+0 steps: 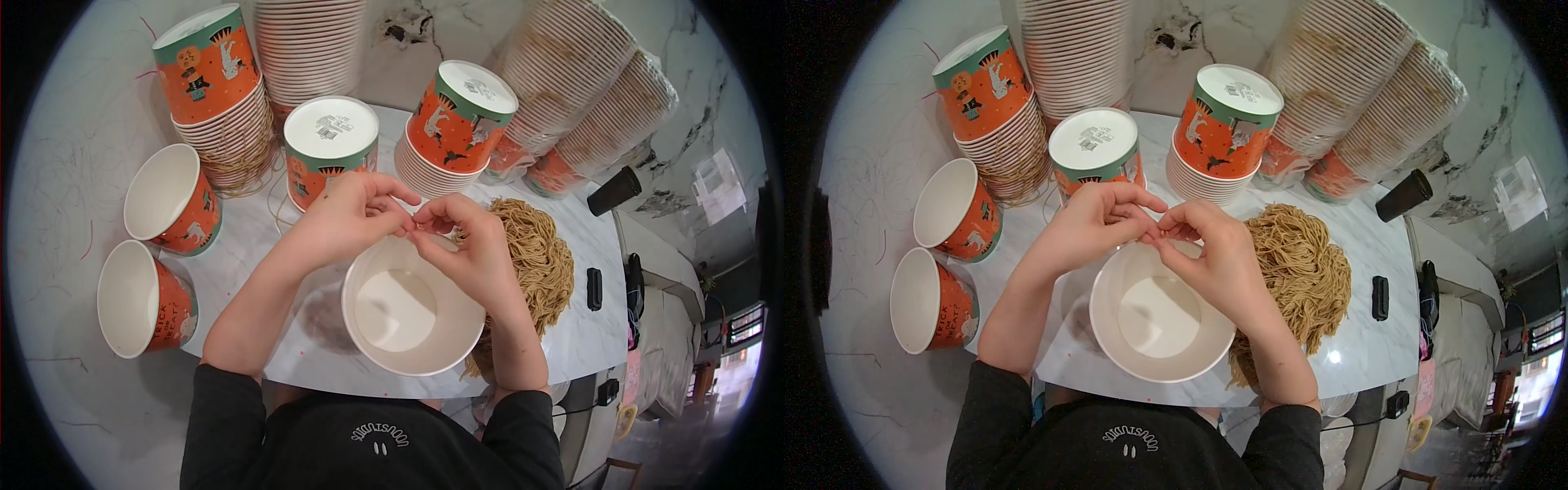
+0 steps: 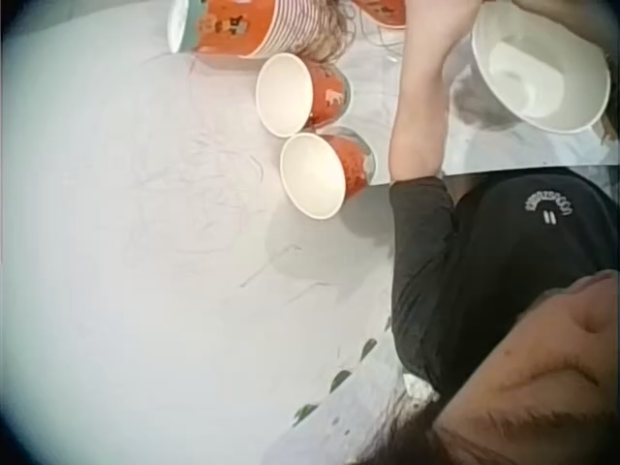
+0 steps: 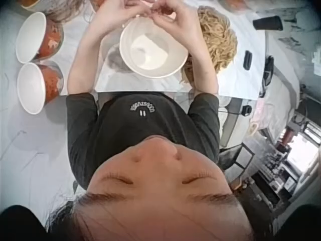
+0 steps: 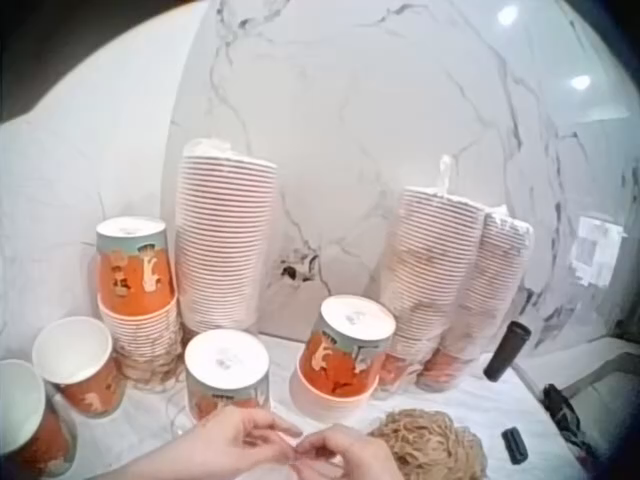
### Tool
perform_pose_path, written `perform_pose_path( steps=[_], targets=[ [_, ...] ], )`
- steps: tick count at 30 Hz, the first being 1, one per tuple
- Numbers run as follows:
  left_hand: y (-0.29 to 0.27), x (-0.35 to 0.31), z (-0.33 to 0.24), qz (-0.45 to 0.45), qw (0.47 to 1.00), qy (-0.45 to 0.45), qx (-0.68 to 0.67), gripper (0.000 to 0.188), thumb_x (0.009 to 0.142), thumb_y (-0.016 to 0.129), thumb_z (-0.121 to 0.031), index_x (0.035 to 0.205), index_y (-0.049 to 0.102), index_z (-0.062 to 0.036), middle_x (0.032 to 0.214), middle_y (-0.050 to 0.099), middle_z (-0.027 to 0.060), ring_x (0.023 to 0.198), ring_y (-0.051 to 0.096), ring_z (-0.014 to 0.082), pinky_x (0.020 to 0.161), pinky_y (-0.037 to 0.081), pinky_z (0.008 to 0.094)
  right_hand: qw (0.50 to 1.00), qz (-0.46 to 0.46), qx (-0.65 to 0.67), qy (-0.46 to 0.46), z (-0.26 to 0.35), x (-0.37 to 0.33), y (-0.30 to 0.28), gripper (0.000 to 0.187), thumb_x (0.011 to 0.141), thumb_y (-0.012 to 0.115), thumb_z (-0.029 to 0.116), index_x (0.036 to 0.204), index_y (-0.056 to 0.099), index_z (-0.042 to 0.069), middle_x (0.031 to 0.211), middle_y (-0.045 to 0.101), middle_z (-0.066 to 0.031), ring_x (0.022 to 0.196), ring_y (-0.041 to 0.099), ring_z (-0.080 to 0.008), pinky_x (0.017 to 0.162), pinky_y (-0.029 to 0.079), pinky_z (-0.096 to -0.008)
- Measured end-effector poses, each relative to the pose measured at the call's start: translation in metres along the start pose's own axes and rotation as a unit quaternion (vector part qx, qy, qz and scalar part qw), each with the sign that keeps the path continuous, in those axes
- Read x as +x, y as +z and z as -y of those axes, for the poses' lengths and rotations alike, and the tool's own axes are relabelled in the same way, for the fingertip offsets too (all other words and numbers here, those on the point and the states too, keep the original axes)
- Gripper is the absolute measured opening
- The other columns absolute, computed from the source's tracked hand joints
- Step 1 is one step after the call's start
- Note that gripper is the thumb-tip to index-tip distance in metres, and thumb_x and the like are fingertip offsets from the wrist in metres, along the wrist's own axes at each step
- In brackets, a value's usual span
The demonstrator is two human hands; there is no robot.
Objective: Tying elastic strings around individual decorative paper cups.
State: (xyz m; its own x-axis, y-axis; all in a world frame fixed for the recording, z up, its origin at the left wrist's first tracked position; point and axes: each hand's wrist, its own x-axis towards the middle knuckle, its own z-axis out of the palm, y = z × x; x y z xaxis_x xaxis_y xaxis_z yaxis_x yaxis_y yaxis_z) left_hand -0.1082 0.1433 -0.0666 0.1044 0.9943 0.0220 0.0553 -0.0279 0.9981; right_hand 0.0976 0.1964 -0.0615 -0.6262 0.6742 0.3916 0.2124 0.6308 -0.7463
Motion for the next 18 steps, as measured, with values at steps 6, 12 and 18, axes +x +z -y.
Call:
perform_pose_path(
  steps=[6, 12, 18],
  targets=[
    [-0.007, -0.001, 0.002, -0.006, 0.999, 0.028, 0.029, 0.032, 0.092, 0.060, -0.002, 0.123, 0.061, 0.0060, 0.097, 0.077, 0.0132, 0.092, 0.073, 0.0153, 0.086, 0.057, 0.0290, 1.000, 0.010, -0.007, 0.014, -0.006, 0.000, -0.002, 0.017, 0.086, 0.078, 0.004, 0.100, 0.071, -0.001, 0.089, 0.071, -0.0060, 0.081, 0.067, -0.0133, 0.076, 0.054, -0.0279],
    [-0.015, 0.008, 0.012, 0.095, 0.995, -0.003, -0.015, 0.032, 0.098, 0.061, -0.008, 0.128, 0.058, -0.0017, 0.113, 0.074, 0.0062, 0.099, 0.066, 0.0106, 0.087, 0.053, 0.0268, 0.994, 0.034, 0.103, 0.034, -0.012, 0.004, -0.004, 0.014, 0.089, 0.076, 0.005, 0.101, 0.071, -0.002, 0.089, 0.072, -0.0052, 0.081, 0.065, -0.0115, 0.077, 0.053, -0.0279],
    [-0.013, 0.010, 0.009, 0.124, 0.987, -0.051, -0.084, 0.047, 0.095, 0.057, -0.007, 0.141, 0.052, -0.0051, 0.124, 0.071, 0.0084, 0.105, 0.063, 0.0109, 0.092, 0.049, 0.0273, 0.988, 0.046, 0.148, 0.014, -0.011, 0.002, 0.001, 0.012, 0.092, 0.072, 0.001, 0.103, 0.068, -0.001, 0.094, 0.071, -0.0062, 0.086, 0.067, -0.0144, 0.078, 0.053, -0.0297]
  ],
)
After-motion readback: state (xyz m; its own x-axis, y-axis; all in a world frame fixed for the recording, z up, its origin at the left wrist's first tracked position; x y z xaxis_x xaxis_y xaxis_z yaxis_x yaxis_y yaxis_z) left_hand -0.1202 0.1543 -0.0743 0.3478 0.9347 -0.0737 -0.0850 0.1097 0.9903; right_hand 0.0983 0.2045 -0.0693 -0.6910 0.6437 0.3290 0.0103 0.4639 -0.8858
